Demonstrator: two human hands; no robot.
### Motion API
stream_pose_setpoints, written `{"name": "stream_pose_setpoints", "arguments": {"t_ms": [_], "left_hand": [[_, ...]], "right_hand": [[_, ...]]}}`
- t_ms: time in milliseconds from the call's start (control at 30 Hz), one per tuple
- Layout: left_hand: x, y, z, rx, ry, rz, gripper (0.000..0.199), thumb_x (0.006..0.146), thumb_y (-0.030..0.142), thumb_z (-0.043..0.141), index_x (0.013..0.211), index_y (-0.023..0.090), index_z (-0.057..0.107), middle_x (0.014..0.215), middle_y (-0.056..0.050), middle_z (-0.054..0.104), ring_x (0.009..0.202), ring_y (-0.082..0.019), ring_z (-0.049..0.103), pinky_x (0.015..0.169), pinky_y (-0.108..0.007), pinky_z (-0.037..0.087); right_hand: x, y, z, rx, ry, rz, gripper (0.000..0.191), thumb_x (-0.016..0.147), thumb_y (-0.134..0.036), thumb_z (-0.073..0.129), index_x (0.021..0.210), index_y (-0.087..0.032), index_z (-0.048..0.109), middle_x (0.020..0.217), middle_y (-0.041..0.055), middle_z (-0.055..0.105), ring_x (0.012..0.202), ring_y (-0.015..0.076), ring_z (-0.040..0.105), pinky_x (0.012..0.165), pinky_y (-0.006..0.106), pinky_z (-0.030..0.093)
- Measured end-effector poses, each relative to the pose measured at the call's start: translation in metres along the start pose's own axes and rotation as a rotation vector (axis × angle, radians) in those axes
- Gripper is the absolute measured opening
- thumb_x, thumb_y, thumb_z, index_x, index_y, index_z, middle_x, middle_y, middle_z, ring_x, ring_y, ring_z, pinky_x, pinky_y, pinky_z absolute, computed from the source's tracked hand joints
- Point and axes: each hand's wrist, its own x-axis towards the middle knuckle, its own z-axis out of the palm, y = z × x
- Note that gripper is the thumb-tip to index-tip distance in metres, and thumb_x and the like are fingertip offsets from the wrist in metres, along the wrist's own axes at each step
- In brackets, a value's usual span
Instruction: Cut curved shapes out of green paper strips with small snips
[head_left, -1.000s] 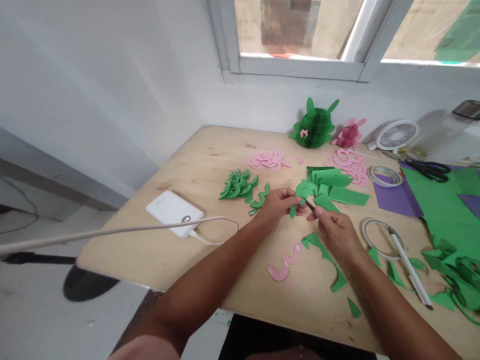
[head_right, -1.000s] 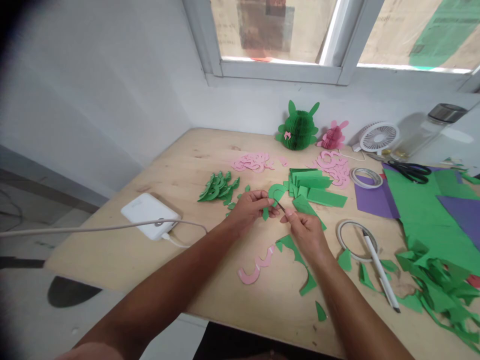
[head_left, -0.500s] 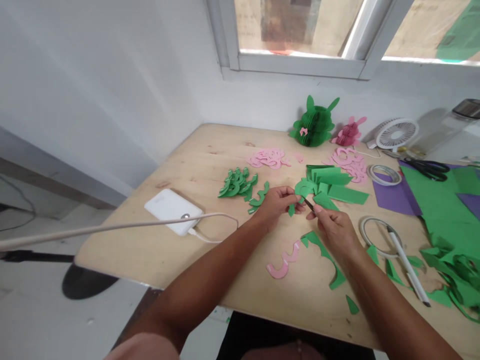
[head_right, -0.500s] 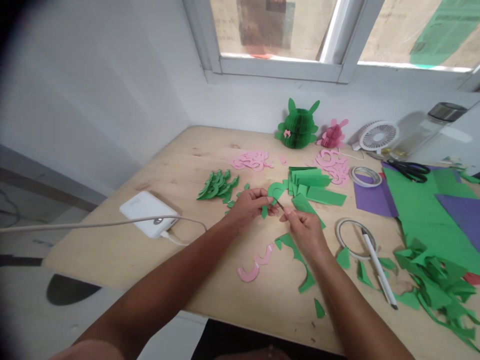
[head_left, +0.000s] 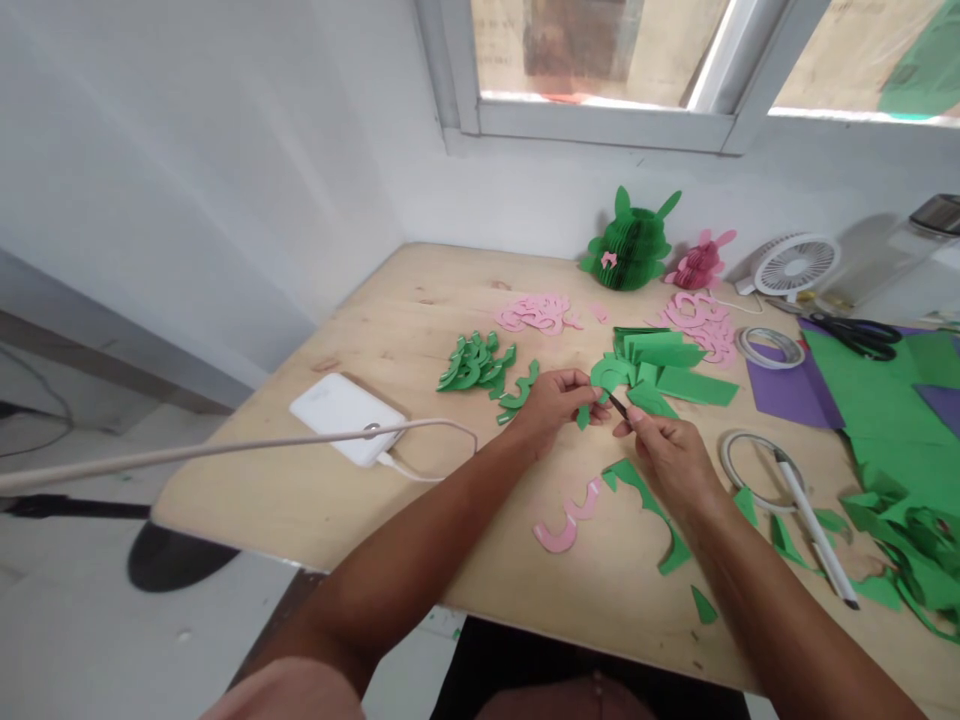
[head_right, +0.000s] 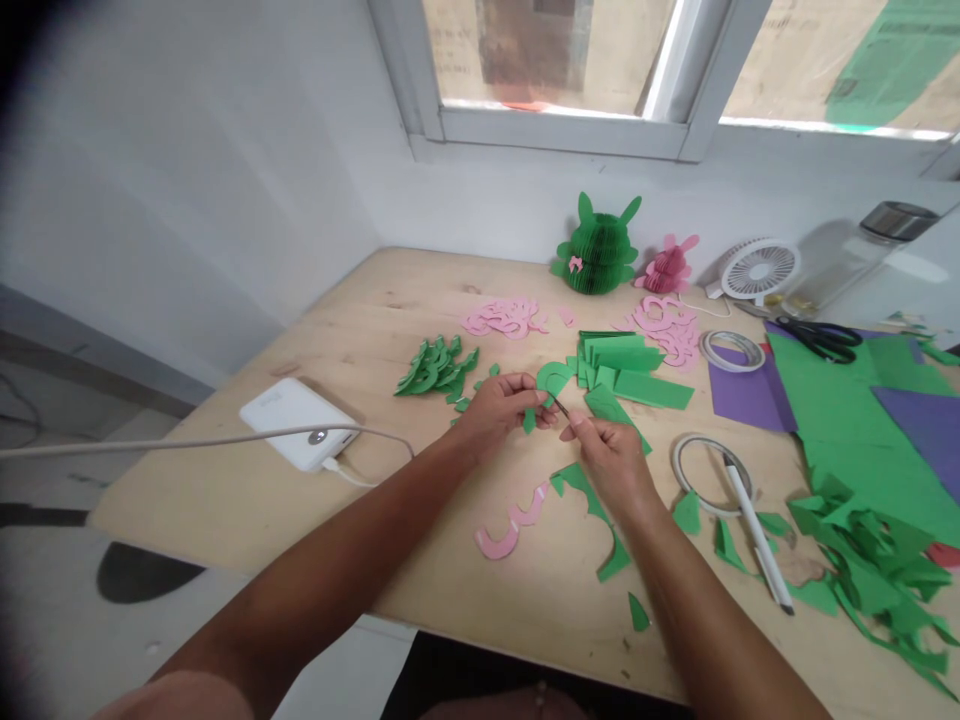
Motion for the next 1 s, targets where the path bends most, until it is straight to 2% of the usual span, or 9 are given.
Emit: {"name": "stream_pose_setpoints", "arguments": {"t_ms": [667,1000], "left_hand": [[0.0011,0.0,0.0002,-0.012,0.009,-0.004,0.021,0.062,0.024,0.075,0.065,0.015,0.056,0.061,-0.002,0.067,0.054,-0.012,0.063,0.059,-0.026,0.052],[-0.0004,0.002,-0.0003,0.016,0.005,-0.005,0.018,0.066,0.022,0.073,0.066,0.014,0.056,0.061,-0.003,0.067,0.054,-0.012,0.063,0.06,-0.026,0.052]], "right_hand": [[0.001,0.003,0.0026,0.106,-0.004,0.017,0.049,0.074,-0.065,0.064,0.065,-0.016,0.065,0.041,-0.0094,0.021,0.039,0.008,0.017,0.044,0.026,0.008],[-0.0005,0.0019,0.0021,0.081,-0.022,0.026,0.05,0.076,-0.065,0.062,0.066,-0.017,0.065,0.041,-0.0093,0.021,0.039,0.0078,0.017,0.042,0.025,0.009]]}}
